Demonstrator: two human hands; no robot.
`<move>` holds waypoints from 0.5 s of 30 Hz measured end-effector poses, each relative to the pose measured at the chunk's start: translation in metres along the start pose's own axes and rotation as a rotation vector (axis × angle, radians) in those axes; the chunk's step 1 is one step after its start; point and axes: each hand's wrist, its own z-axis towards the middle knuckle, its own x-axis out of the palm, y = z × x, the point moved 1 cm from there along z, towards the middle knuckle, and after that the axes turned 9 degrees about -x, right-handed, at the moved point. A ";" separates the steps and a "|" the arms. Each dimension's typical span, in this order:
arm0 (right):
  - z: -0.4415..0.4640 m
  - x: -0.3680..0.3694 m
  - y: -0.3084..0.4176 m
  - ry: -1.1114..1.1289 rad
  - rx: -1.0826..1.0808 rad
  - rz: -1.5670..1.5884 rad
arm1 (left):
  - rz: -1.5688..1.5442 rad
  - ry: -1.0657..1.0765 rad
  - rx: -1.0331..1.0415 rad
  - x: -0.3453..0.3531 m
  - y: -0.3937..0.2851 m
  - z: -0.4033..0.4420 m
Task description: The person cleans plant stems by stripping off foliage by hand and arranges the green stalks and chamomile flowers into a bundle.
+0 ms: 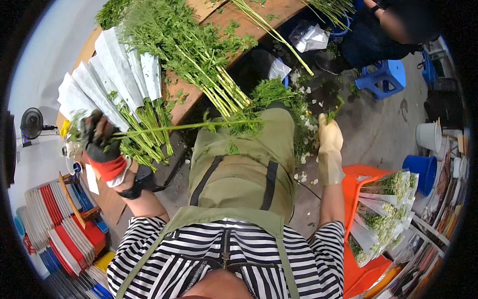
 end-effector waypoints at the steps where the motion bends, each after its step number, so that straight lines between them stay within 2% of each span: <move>1: -0.012 0.001 0.011 -0.066 -0.096 -0.069 | -0.211 0.272 -0.084 0.011 0.009 0.000; 2: -0.012 -0.001 0.016 -0.138 -0.196 -0.136 | -0.207 0.052 -0.013 0.021 0.022 -0.005; 3: 0.014 0.011 -0.015 -0.341 -0.564 -0.323 | -0.314 0.092 -0.052 0.015 0.033 -0.006; 5: -0.034 0.015 0.045 -0.328 -0.778 0.012 | -0.340 0.074 -0.054 0.029 0.039 -0.007; 6: -0.053 0.022 0.067 -0.134 -0.883 0.307 | -0.388 0.171 -0.077 0.033 0.045 -0.006; 7: -0.072 0.027 0.086 0.073 -0.967 0.597 | -0.373 0.133 -0.053 0.047 0.052 -0.012; 9: -0.120 0.029 0.120 0.555 -0.968 0.644 | -0.390 0.146 -0.087 0.055 0.066 -0.015; 10: -0.136 0.043 0.128 0.656 -1.027 0.535 | -0.339 0.015 -0.046 0.061 0.072 -0.021; 11: -0.148 0.052 0.137 0.749 -1.085 0.419 | -0.412 -0.021 -0.088 0.060 0.075 -0.020; 13: -0.156 0.051 0.156 0.778 -0.878 -0.414 | -0.303 -0.144 -0.013 0.054 0.065 -0.018; 14: -0.144 0.057 0.139 0.700 -0.947 -0.342 | -0.242 0.001 -0.019 0.003 0.050 -0.001; 15: -0.114 0.069 0.108 0.522 -1.138 -0.279 | -0.260 -0.012 0.017 0.000 0.033 -0.003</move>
